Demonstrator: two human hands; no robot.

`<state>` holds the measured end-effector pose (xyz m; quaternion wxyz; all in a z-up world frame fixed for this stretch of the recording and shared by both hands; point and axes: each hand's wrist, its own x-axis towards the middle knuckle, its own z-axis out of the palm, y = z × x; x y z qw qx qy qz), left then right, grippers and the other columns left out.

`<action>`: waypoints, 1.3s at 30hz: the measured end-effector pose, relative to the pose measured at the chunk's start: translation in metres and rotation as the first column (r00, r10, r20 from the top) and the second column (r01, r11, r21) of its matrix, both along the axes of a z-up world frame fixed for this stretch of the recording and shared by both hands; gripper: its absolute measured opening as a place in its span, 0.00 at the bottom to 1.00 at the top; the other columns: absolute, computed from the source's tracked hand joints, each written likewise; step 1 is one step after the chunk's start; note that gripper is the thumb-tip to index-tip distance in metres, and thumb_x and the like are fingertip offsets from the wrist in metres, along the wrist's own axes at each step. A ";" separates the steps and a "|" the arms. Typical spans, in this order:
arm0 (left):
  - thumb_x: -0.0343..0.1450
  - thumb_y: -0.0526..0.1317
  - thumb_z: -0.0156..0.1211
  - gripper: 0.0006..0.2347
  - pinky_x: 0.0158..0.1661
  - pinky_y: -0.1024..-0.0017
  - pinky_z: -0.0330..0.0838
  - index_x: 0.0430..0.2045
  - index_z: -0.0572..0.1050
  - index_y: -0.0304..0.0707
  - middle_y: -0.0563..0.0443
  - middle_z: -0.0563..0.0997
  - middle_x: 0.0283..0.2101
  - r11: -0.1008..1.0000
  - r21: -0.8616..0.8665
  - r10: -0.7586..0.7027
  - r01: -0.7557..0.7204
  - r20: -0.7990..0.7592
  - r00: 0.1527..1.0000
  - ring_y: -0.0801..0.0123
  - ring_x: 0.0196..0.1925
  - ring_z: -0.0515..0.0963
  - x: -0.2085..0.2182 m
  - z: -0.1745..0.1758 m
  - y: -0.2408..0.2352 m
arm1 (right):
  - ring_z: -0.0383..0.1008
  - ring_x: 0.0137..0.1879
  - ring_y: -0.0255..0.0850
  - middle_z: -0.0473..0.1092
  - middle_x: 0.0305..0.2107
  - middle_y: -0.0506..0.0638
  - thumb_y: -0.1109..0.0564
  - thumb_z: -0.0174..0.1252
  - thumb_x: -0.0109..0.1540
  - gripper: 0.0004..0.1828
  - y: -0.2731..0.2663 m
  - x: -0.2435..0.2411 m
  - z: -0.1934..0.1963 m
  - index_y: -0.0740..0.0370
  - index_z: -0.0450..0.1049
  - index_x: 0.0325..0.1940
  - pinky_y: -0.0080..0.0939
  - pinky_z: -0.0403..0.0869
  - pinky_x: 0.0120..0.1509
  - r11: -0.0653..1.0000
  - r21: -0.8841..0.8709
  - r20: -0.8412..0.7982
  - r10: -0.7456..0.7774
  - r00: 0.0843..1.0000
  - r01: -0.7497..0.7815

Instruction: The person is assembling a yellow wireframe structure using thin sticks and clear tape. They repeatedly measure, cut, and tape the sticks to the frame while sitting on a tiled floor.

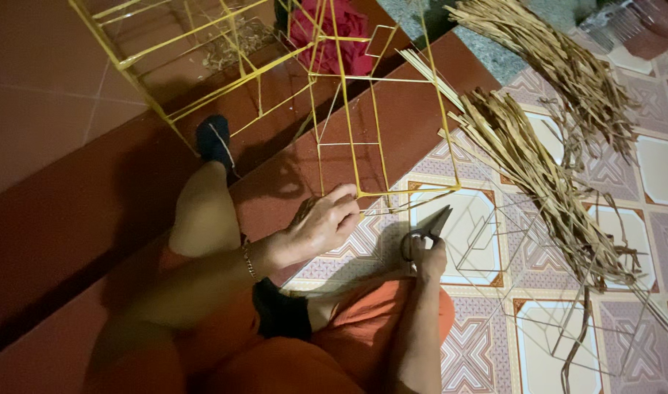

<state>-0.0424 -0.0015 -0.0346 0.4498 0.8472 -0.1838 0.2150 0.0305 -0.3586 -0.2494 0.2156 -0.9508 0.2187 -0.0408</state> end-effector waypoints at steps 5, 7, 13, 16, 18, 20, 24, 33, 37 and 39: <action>0.68 0.30 0.61 0.02 0.25 0.63 0.76 0.26 0.74 0.30 0.27 0.77 0.55 0.995 -0.072 -0.076 0.069 -0.097 0.992 0.54 0.24 0.82 0.002 -0.002 -0.002 | 0.79 0.52 0.57 0.78 0.44 0.61 0.41 0.62 0.56 0.26 0.010 -0.003 0.021 0.52 0.79 0.55 0.54 0.75 0.58 0.998 0.040 -0.179 0.058 0.982 -0.051; 0.68 0.30 0.60 0.02 0.23 0.64 0.77 0.27 0.75 0.29 0.25 0.77 0.55 0.998 -0.029 -0.066 0.064 -0.091 0.994 0.55 0.24 0.83 0.001 -0.001 -0.001 | 0.78 0.53 0.58 0.78 0.45 0.61 0.41 0.61 0.57 0.24 0.016 -0.005 0.035 0.49 0.80 0.55 0.55 0.75 0.58 0.997 -0.009 -0.224 0.069 0.972 -0.073; 0.69 0.33 0.60 0.03 0.23 0.61 0.78 0.27 0.76 0.32 0.26 0.78 0.55 0.984 0.172 -0.041 0.054 -0.082 0.996 0.51 0.23 0.83 -0.007 0.009 0.004 | 0.77 0.55 0.59 0.77 0.47 0.61 0.34 0.62 0.60 0.28 0.039 -0.011 0.076 0.53 0.80 0.54 0.56 0.75 0.59 0.993 -0.111 -0.419 -0.015 0.908 -0.035; 0.70 0.34 0.59 0.03 0.24 0.59 0.77 0.28 0.76 0.32 0.27 0.77 0.56 0.981 0.186 -0.043 0.063 -0.110 0.993 0.49 0.23 0.83 -0.006 0.013 0.002 | 0.78 0.51 0.57 0.77 0.49 0.60 0.42 0.62 0.61 0.29 0.047 -0.010 0.075 0.50 0.72 0.65 0.52 0.75 0.56 0.990 0.075 -0.238 0.133 0.962 -0.118; 0.69 0.34 0.60 0.03 0.26 0.57 0.77 0.29 0.76 0.33 0.29 0.78 0.54 0.982 0.182 -0.046 0.053 -0.045 0.998 0.46 0.24 0.82 -0.005 0.014 0.001 | 0.79 0.45 0.54 0.76 0.51 0.59 0.48 0.63 0.61 0.37 0.052 -0.005 0.062 0.58 0.62 0.73 0.46 0.77 0.50 0.905 0.329 0.153 0.230 0.961 -0.269; 0.69 0.34 0.59 0.02 0.26 0.58 0.77 0.29 0.75 0.34 0.29 0.78 0.55 0.986 0.154 -0.058 0.067 -0.066 0.996 0.46 0.25 0.82 -0.005 0.015 -0.001 | 0.77 0.52 0.49 0.69 0.60 0.58 0.55 0.62 0.63 0.39 0.054 0.004 0.046 0.60 0.55 0.75 0.42 0.77 0.51 0.728 0.548 0.316 0.276 0.908 -0.412; 0.70 0.33 0.58 0.02 0.28 0.58 0.77 0.31 0.74 0.34 0.35 0.80 0.50 0.988 0.131 -0.077 0.079 -0.022 0.997 0.46 0.28 0.82 -0.003 0.016 -0.006 | 0.78 0.55 0.49 0.69 0.59 0.62 0.58 0.62 0.63 0.40 0.059 0.019 0.021 0.61 0.52 0.75 0.44 0.76 0.53 0.705 0.502 0.282 0.414 0.865 -0.501; 0.70 0.29 0.57 0.02 0.29 0.61 0.75 0.29 0.72 0.35 0.43 0.78 0.32 0.995 -0.012 -0.093 0.094 0.106 0.990 0.51 0.30 0.81 0.011 -0.011 -0.008 | 0.76 0.51 0.63 0.76 0.43 0.67 0.52 0.55 0.69 0.17 0.062 0.016 0.016 0.61 0.73 0.59 0.55 0.73 0.53 0.882 0.138 0.210 0.419 0.883 -0.451; 0.71 0.27 0.58 0.04 0.22 0.75 0.75 0.27 0.73 0.32 0.49 0.76 0.27 0.980 -0.114 -0.162 0.165 0.033 0.986 0.72 0.24 0.77 0.029 -0.021 -0.002 | 0.79 0.49 0.55 0.78 0.42 0.62 0.49 0.57 0.69 0.15 0.070 0.013 0.027 0.61 0.75 0.54 0.50 0.75 0.53 0.851 0.264 0.243 0.397 0.885 -0.454; 0.71 0.28 0.62 0.04 0.19 0.80 0.72 0.26 0.74 0.31 0.51 0.77 0.27 0.973 -0.195 -0.117 0.125 0.049 0.992 0.78 0.23 0.74 0.038 -0.017 0.007 | 0.81 0.49 0.50 0.78 0.41 0.59 0.48 0.62 0.66 0.17 0.076 0.009 0.030 0.62 0.75 0.51 0.47 0.76 0.54 0.834 0.371 0.264 0.328 0.907 -0.409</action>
